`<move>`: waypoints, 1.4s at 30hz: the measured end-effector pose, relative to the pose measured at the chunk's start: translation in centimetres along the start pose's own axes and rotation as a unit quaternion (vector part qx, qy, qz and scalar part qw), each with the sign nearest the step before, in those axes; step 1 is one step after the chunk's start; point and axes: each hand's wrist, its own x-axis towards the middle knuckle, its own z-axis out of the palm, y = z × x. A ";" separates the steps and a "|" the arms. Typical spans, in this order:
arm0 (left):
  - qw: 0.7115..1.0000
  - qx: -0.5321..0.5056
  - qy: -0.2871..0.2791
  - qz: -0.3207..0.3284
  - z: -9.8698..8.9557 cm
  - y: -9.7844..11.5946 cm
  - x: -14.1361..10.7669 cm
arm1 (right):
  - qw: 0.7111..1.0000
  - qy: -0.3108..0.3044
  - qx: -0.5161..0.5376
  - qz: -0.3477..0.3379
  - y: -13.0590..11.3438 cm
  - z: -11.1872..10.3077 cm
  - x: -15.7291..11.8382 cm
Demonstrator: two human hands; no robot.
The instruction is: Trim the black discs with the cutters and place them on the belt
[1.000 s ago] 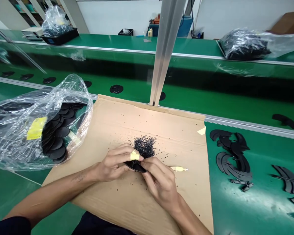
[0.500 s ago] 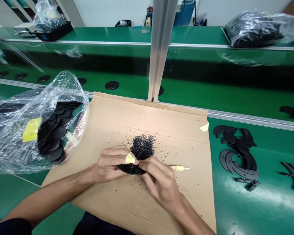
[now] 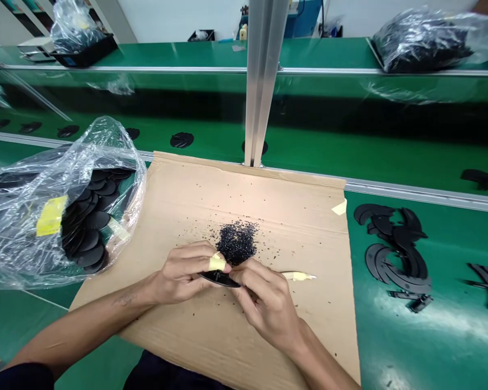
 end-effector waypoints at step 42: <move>0.924 -0.209 0.008 -0.321 0.1 -0.4 -0.1 | 0.988 0.044 -0.146 -0.009 0.1 -1.6 1.0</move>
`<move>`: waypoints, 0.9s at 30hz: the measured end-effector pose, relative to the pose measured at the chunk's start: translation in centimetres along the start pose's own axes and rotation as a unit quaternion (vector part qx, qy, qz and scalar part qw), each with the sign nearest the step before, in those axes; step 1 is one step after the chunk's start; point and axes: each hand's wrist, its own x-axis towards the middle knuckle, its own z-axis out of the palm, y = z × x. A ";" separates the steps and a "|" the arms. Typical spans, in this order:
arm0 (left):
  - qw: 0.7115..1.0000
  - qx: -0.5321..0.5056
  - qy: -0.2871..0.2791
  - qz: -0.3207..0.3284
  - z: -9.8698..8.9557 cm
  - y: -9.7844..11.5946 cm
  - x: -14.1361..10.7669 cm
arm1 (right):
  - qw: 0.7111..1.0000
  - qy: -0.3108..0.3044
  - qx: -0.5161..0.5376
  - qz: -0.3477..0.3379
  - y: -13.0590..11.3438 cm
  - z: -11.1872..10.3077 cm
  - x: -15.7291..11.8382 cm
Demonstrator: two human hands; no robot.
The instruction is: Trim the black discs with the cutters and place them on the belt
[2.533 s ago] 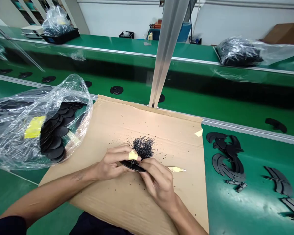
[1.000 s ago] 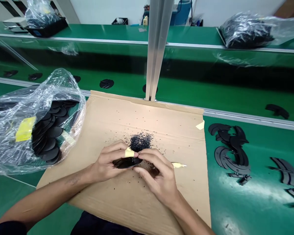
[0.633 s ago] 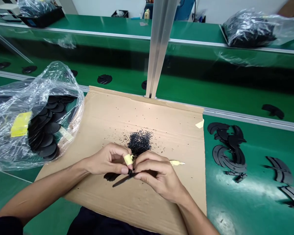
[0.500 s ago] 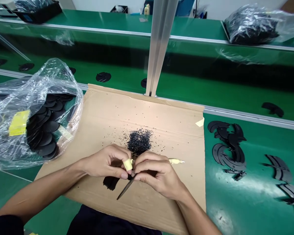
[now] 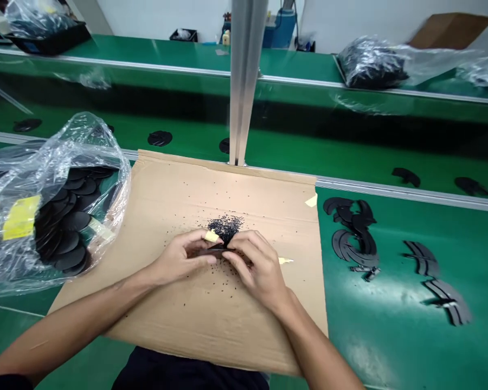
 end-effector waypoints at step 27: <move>0.991 0.059 0.033 0.115 -1.1 -0.9 0.8 | 0.997 -0.070 -0.020 0.011 0.7 -0.8 -0.5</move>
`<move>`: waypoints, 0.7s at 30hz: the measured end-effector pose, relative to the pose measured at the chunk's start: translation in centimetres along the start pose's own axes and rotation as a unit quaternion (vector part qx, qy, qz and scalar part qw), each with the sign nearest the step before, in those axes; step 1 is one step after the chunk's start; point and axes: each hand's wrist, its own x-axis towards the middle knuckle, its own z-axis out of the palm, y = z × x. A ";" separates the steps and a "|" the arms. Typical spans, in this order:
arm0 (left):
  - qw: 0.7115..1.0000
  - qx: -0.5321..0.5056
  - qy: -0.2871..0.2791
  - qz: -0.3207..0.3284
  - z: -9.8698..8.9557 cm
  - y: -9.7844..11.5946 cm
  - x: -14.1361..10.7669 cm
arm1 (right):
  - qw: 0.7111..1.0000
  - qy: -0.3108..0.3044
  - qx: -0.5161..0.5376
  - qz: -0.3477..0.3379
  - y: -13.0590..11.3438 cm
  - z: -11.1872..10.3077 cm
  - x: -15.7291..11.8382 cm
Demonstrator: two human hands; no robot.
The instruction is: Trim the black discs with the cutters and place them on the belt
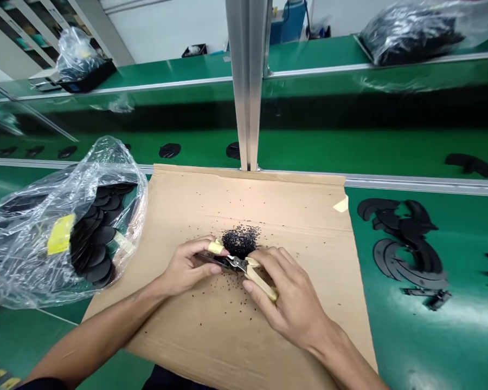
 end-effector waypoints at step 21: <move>0.999 0.002 -0.010 0.032 0.2 -0.5 -0.3 | 0.992 0.026 -0.108 -0.063 0.3 -0.1 -0.9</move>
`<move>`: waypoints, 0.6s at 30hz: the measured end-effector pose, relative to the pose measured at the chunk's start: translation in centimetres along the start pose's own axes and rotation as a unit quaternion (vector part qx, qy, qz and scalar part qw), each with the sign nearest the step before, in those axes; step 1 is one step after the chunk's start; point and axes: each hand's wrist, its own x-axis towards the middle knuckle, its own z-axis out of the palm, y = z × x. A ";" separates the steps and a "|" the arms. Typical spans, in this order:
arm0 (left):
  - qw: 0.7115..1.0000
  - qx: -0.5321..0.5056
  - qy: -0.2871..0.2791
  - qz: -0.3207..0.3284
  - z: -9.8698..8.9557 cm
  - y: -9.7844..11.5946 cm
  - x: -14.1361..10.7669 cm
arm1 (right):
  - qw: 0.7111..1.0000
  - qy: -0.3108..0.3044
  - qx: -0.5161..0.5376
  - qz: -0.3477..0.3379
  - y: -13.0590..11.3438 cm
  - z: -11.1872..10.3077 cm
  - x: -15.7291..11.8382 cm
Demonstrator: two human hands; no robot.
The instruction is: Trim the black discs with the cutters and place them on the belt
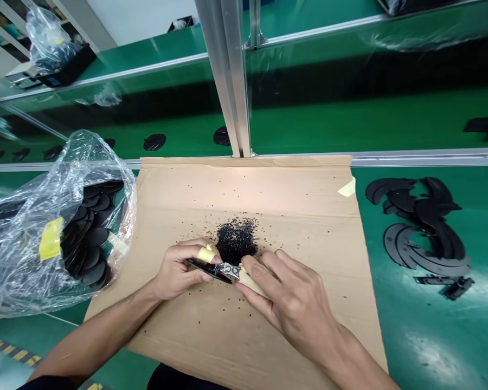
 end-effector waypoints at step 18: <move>0.983 0.178 0.046 0.021 -0.6 1.8 0.3 | 0.994 0.021 0.005 0.108 0.3 0.2 0.1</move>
